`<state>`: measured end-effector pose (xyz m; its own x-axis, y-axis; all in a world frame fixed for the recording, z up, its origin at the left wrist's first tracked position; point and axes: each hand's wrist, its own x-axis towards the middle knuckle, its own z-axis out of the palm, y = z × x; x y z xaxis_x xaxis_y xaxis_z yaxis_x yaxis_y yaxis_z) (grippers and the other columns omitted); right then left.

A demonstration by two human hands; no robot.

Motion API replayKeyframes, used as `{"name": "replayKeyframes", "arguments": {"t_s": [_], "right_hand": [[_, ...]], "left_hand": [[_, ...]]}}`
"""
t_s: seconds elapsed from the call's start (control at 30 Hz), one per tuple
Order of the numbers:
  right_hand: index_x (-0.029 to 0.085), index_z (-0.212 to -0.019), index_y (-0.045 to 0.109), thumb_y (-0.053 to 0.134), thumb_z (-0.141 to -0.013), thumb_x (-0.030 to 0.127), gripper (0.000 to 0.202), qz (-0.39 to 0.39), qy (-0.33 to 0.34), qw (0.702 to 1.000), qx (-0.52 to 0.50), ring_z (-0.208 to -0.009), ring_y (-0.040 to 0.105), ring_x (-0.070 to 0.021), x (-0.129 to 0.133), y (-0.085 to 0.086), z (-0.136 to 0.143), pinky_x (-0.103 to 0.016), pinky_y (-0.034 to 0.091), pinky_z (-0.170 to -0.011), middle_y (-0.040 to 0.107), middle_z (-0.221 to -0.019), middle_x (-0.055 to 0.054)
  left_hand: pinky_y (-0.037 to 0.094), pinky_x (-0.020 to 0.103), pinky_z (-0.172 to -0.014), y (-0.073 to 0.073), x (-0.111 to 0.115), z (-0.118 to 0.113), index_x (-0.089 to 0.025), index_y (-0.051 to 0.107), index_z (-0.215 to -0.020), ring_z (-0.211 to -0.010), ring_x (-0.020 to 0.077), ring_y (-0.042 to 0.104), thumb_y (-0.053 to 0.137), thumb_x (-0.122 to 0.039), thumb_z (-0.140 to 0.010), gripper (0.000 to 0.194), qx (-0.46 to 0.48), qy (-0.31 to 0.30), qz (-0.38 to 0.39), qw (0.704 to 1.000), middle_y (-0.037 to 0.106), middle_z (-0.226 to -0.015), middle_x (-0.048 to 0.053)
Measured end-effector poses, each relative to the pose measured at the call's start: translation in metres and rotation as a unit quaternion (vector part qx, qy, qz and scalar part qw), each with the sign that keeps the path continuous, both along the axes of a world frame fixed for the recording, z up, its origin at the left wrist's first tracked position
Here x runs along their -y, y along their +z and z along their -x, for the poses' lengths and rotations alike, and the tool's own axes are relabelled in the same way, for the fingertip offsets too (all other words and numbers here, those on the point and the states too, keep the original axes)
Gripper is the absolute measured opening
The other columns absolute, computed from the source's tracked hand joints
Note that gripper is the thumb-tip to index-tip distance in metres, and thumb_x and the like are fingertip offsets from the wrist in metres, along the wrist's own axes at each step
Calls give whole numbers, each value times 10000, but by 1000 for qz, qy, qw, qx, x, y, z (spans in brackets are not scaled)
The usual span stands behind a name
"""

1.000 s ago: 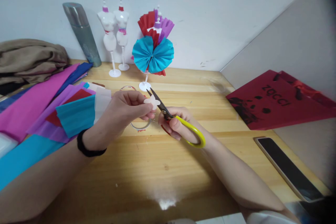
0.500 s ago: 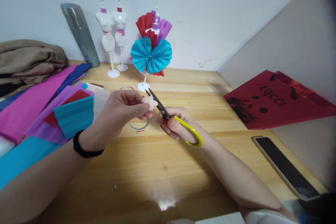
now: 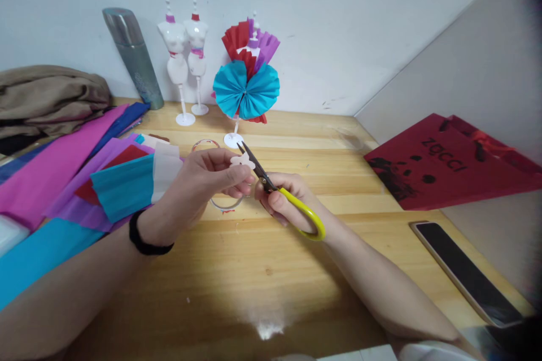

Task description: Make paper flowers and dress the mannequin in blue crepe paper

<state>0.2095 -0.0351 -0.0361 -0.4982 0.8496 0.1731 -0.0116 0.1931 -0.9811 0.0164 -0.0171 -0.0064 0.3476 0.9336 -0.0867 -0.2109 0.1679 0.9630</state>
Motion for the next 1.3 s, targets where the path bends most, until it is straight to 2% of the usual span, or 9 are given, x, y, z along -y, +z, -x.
{"name": "replayKeyframes", "arguments": {"t_s": [0.17, 0.4, 0.5, 0.67, 0.93, 1.3], "right_hand": [[180, -710, 517, 603, -826, 704, 544, 6, -15, 1000, 24, -501, 319, -76, 1, -1, 1, -231, 233, -445, 390, -585, 48], [176, -740, 524, 598, -875, 633, 482, 26, 6, 1000, -4, -471, 316, -61, 3, -4, 2, -218, 227, -432, 390, -585, 57], [168, -815, 566, 585, -880, 639, 476, 28, 4, 1000, 1, -454, 315, -60, 3, -7, 2, -214, 230, -418, 399, -587, 61], [174, -754, 522, 581, -868, 661, 503, 22, 17, 1000, 13, -459, 365, -60, 3, -8, 1, -208, 268, -409, 411, -621, 49], [182, -788, 535, 600, -857, 648, 475, 4, -5, 1000, 16, -530, 376, -87, 5, -6, 3, -227, 292, -455, 459, -672, 18], [178, -810, 559, 643, -821, 655, 485, 1, -16, 1000, 20, -545, 357, -90, 5, -4, 6, -235, 297, -486, 441, -653, 32]], "left_hand": [[534, 171, -546, -1, 2, 1, -146, 716, -667, -575, 104, 676, 842, -282, -681, 186, -5, 55, -2, 998, 752, -690, 27], [537, 179, -579, -1, 2, -1, -157, 701, -664, -594, 110, 679, 818, -266, -713, 167, 3, 68, -10, 998, 726, -632, 11], [536, 183, -587, -3, 4, -1, -159, 698, -662, -601, 112, 682, 814, -269, -720, 170, 17, 63, 0, 998, 731, -643, 14], [536, 193, -601, -4, 4, 1, -154, 686, -651, -611, 115, 684, 810, -280, -728, 192, 24, 47, 21, 998, 747, -670, 27], [520, 213, -604, -2, 3, -1, -157, 689, -631, -615, 129, 677, 814, -290, -701, 196, 12, 46, 31, 998, 738, -660, 31], [519, 217, -618, -4, 5, -2, -160, 690, -628, -628, 126, 672, 805, -289, -712, 192, 15, 41, 33, 998, 731, -666, 21]]}}
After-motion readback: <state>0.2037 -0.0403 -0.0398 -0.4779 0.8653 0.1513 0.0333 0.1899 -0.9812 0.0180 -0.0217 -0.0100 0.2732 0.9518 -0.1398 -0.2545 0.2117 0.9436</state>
